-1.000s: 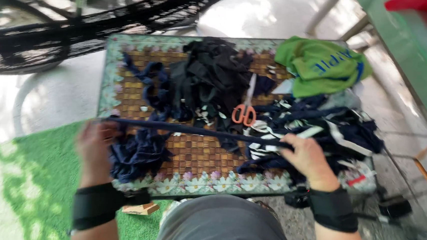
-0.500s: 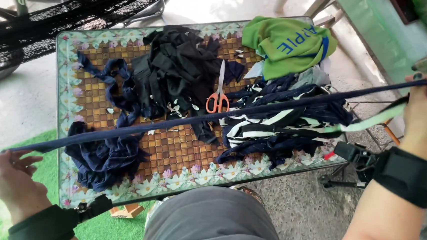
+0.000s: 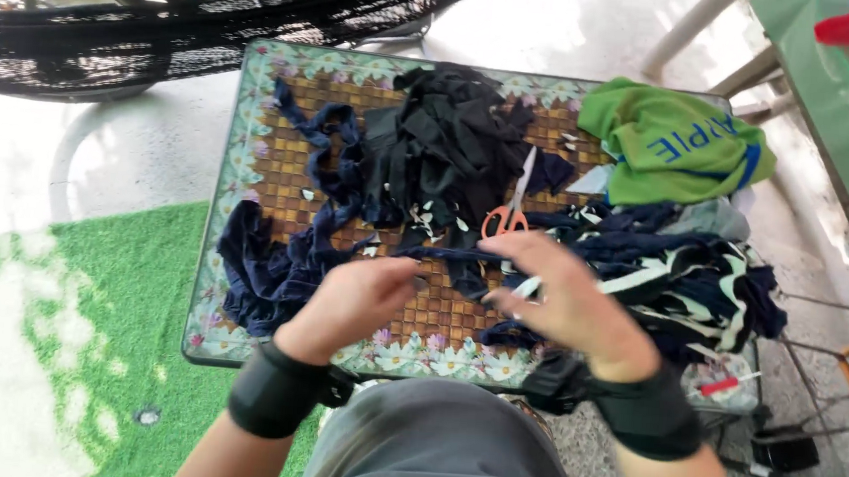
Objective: The person ties together strips of fabric by hand to form a long strand, occasionally using scissors to cut and trim the material.
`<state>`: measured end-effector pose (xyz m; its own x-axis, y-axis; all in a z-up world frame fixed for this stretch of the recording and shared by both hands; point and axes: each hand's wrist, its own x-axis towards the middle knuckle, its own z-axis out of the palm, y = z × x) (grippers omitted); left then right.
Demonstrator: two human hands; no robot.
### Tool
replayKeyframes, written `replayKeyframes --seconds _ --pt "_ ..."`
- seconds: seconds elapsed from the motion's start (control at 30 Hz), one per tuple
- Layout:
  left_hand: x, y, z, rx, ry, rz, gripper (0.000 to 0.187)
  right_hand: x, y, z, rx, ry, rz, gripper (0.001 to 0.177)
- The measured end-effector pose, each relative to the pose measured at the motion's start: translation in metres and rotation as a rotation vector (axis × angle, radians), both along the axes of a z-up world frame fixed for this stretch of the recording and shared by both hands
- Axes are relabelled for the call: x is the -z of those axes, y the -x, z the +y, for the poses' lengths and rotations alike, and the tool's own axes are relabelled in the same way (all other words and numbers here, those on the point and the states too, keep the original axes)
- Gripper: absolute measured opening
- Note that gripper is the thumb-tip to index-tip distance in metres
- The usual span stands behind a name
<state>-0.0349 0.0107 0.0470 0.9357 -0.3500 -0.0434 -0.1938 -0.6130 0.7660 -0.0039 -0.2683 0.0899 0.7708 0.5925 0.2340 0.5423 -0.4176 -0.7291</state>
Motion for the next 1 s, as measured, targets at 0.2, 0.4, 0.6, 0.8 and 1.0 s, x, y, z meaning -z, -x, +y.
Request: replayKeyframes --seconds 0.2,0.4,0.6,0.8,1.0 --pt "0.026 -0.004 -0.005 -0.009 0.085 -0.059 0.019 0.068 0.003 0.049 -0.023 0.109 0.575 0.063" --pt "0.121 0.001 0.068 -0.224 -0.476 0.018 0.037 0.126 -0.005 -0.004 0.252 0.389 0.379 0.032" --pt "0.201 -0.001 0.138 -0.478 -0.602 0.149 0.072 0.194 -0.017 -0.053 0.602 0.754 0.321 0.045" --pt "0.186 -0.05 0.142 -0.526 -0.65 0.281 0.051 0.256 -0.019 -0.071 0.719 0.791 0.436 0.048" --pt "0.139 -0.077 0.129 -0.528 -0.621 0.293 0.118 0.257 -0.018 -0.072 0.751 0.753 0.53 0.051"
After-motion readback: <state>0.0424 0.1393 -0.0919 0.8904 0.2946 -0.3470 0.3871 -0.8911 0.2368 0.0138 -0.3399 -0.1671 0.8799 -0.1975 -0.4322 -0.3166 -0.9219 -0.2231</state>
